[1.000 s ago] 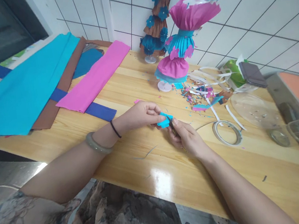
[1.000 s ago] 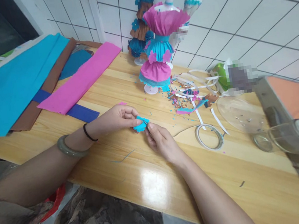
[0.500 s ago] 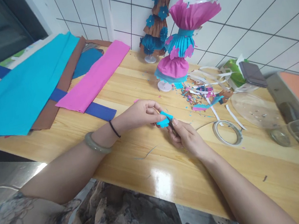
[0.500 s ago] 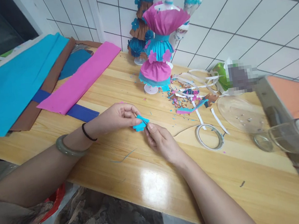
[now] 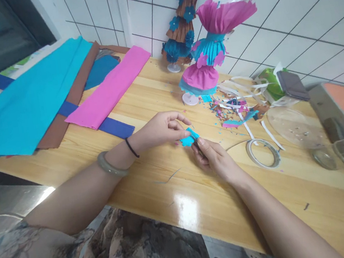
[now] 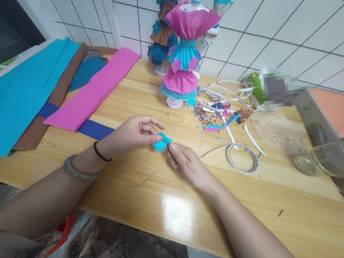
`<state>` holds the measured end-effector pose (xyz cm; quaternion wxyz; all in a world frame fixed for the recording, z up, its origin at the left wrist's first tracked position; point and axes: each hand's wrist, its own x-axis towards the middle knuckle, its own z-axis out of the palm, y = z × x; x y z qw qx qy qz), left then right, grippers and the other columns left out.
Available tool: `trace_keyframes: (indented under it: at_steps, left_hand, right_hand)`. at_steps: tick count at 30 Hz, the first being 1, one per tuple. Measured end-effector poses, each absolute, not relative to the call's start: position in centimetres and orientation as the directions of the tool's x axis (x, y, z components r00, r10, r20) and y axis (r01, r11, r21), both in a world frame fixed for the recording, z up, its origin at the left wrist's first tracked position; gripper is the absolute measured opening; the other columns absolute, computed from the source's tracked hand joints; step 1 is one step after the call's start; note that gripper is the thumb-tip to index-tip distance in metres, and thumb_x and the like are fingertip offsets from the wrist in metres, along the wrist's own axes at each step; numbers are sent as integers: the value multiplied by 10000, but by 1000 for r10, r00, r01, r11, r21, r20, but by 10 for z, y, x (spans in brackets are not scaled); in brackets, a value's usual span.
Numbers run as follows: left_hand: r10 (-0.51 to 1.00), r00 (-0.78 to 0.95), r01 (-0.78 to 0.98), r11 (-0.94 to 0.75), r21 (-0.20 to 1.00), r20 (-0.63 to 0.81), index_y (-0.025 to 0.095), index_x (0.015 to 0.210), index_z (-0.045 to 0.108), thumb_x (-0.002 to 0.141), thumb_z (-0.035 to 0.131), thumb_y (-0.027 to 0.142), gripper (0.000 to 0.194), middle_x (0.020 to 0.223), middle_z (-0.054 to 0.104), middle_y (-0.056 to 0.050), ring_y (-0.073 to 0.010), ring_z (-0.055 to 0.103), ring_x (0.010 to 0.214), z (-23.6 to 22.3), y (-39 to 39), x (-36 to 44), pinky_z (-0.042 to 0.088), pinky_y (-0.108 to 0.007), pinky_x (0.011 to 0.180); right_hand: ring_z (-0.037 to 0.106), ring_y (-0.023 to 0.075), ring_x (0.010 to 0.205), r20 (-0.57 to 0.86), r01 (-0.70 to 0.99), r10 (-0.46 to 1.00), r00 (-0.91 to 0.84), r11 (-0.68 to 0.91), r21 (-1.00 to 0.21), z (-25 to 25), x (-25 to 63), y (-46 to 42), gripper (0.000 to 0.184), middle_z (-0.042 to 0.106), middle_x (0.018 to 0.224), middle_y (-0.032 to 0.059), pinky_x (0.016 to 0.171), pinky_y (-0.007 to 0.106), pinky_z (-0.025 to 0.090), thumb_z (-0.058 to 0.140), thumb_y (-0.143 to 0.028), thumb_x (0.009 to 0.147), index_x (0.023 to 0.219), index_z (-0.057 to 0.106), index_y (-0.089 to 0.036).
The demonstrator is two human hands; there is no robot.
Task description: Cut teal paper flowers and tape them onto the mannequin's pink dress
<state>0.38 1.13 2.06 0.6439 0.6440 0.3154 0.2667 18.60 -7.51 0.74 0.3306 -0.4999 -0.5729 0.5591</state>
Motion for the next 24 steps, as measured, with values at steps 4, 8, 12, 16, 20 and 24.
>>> trace_keyframes:
  at_steps: [4,8,12,16,20,24]
  left_hand:
    - [751,658,56,28,998,-58,101,969,569,734,698,204,287,642,656,-2,-106,636,581,21,11,3,506,-209,580]
    - [752,656,56,27,998,-57,103,970,568,738,689,191,277,644,657,-3,-105,635,575,21,10,4,507,-211,581]
    - [758,651,59,14,998,-49,97,968,569,740,685,188,271,653,664,-12,-105,636,591,21,9,5,504,-209,586]
    - [763,645,61,3,998,-41,94,967,573,736,688,192,276,649,667,-14,-106,636,592,21,8,6,503,-206,582]
    - [766,642,50,-6,999,-27,95,959,576,730,690,194,274,648,669,-13,-111,640,591,21,9,5,507,-209,579]
    - [769,640,49,-24,999,-13,95,956,582,725,693,195,276,655,674,-18,-114,644,589,20,9,4,513,-215,582]
  right_hand:
    - [249,71,447,-180,194,942,-284,-127,-973,7,186,-75,420,306,527,-67,405,215,179,369,-554,921,724,429,-188]
    - [241,69,440,-178,158,945,-273,-138,-978,6,184,-75,416,304,523,-68,401,218,164,375,-558,917,733,433,-189]
    - [231,67,432,-183,125,946,-268,-154,-980,7,183,-76,416,302,520,-72,394,217,160,394,-566,906,734,435,-189]
    - [238,70,431,-183,129,947,-263,-153,-980,7,183,-76,430,303,513,-73,389,216,166,387,-582,901,734,436,-189]
    - [239,70,433,-186,131,945,-267,-155,-979,5,185,-75,420,302,519,-74,390,213,179,378,-569,910,736,433,-191]
    - [245,69,432,-184,136,945,-271,-152,-979,4,185,-74,409,305,520,-74,395,213,187,369,-553,921,736,428,-192]
